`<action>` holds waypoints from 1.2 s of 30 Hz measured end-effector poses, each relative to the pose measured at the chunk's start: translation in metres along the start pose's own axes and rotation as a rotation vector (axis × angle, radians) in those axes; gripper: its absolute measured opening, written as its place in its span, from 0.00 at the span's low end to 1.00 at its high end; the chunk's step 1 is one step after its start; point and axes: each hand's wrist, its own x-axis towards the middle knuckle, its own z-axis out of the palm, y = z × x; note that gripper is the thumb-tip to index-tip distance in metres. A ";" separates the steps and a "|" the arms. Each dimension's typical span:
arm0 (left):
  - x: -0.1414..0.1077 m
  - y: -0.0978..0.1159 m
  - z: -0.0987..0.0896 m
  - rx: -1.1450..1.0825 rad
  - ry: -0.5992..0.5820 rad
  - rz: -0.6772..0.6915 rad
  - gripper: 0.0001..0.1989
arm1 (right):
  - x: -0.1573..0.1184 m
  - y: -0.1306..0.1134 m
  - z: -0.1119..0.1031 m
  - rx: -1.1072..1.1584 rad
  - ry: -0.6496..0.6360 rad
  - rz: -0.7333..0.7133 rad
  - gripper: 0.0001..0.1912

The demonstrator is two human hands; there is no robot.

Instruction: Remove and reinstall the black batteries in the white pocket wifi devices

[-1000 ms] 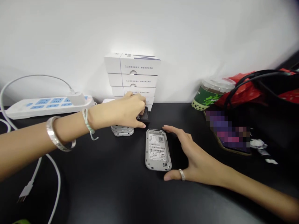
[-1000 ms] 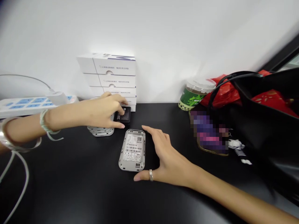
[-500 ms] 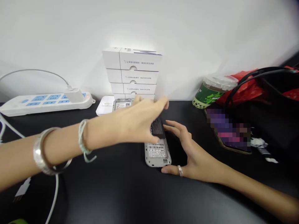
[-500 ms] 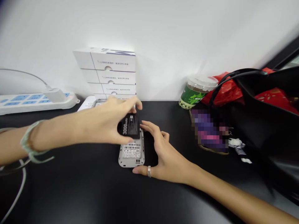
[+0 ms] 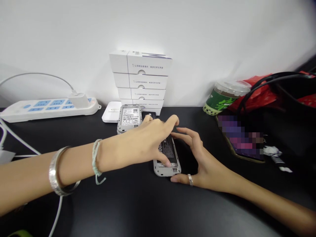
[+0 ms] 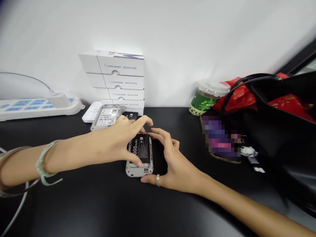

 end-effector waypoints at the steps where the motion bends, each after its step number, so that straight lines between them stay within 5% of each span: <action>1: 0.000 -0.003 0.001 -0.010 0.003 0.000 0.42 | 0.000 -0.001 0.000 -0.006 0.002 -0.007 0.54; 9: -0.010 0.001 -0.002 -0.121 -0.067 -0.072 0.33 | 0.001 -0.002 0.000 -0.038 -0.006 -0.027 0.52; 13: -0.013 0.012 -0.002 0.017 -0.130 -0.149 0.28 | 0.000 0.001 -0.001 -0.022 -0.018 -0.017 0.53; 18: -0.018 0.024 0.007 0.340 -0.080 0.037 0.22 | 0.004 -0.003 0.001 -0.021 -0.079 -0.023 0.59; 21: -0.028 0.026 0.004 0.344 -0.024 0.115 0.19 | 0.009 -0.005 0.000 0.021 -0.063 -0.014 0.60; 25: -0.057 0.008 -0.018 0.189 0.266 0.109 0.17 | 0.022 0.008 -0.011 0.205 0.007 0.059 0.50; 28: -0.076 -0.019 -0.040 0.108 0.397 -0.038 0.16 | 0.042 0.029 -0.021 0.281 0.038 0.086 0.44; 36: -0.072 -0.072 -0.050 0.054 0.276 -0.217 0.41 | 0.078 0.052 -0.021 0.257 -0.012 0.038 0.43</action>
